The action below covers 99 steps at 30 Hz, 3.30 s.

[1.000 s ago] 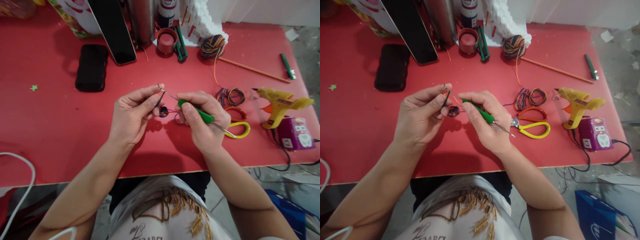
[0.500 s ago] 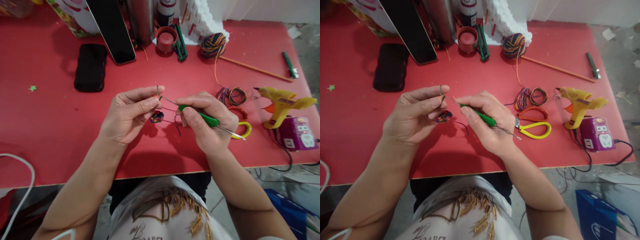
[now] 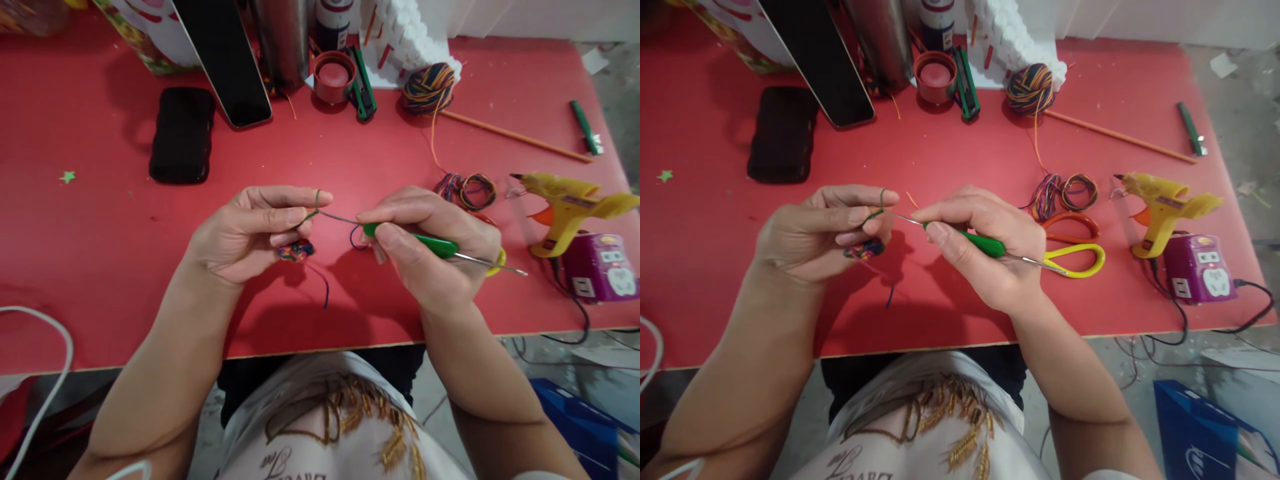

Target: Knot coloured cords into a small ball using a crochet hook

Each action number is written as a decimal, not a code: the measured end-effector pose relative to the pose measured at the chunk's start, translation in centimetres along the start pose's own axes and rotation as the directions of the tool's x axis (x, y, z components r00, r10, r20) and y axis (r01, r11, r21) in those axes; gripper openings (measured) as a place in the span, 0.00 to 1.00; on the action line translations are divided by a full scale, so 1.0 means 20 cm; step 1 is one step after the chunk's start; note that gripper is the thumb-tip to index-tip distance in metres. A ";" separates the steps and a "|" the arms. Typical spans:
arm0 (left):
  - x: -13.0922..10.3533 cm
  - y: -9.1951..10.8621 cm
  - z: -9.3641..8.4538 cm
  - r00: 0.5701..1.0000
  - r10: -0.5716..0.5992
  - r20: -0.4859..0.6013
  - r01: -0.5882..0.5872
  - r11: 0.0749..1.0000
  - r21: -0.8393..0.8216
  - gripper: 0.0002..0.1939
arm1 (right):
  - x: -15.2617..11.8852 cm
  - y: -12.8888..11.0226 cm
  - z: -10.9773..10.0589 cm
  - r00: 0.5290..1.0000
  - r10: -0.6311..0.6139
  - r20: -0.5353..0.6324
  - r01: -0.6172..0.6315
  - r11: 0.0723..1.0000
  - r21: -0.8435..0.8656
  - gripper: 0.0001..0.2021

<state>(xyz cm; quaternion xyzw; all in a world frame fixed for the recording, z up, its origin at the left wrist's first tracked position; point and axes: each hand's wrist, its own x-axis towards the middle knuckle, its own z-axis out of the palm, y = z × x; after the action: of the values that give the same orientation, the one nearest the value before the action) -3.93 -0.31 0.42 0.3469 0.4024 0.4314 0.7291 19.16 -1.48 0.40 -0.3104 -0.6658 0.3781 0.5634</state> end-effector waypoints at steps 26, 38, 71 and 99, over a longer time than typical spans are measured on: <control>-0.01 -0.14 0.17 0.881 0.395 -0.259 -0.358 0.917 0.179 0.09 | -0.05 0.04 0.08 0.961 0.271 -0.046 -0.264 0.956 0.128 0.11; -0.03 -0.19 0.21 0.691 0.640 -0.337 -0.455 0.746 0.486 0.08 | -0.07 0.05 0.13 0.975 0.164 -0.153 -0.158 0.986 0.055 0.07; -0.01 -0.14 0.18 0.879 0.385 -0.279 -0.361 0.923 0.137 0.11 | -0.08 0.05 0.11 0.995 -0.062 -0.077 0.047 0.983 -0.178 0.13; 0.03 -0.04 0.06 0.958 0.201 -0.204 -0.190 0.979 0.074 0.12 | -0.08 0.05 0.03 1.000 0.011 -0.020 -0.015 0.976 -0.217 0.11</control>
<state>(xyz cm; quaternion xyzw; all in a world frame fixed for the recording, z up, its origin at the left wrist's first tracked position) -2.34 -0.37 0.10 0.3568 0.4523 0.5248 0.6266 18.74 -2.34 -1.25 -0.3781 -0.6957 0.3039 0.5298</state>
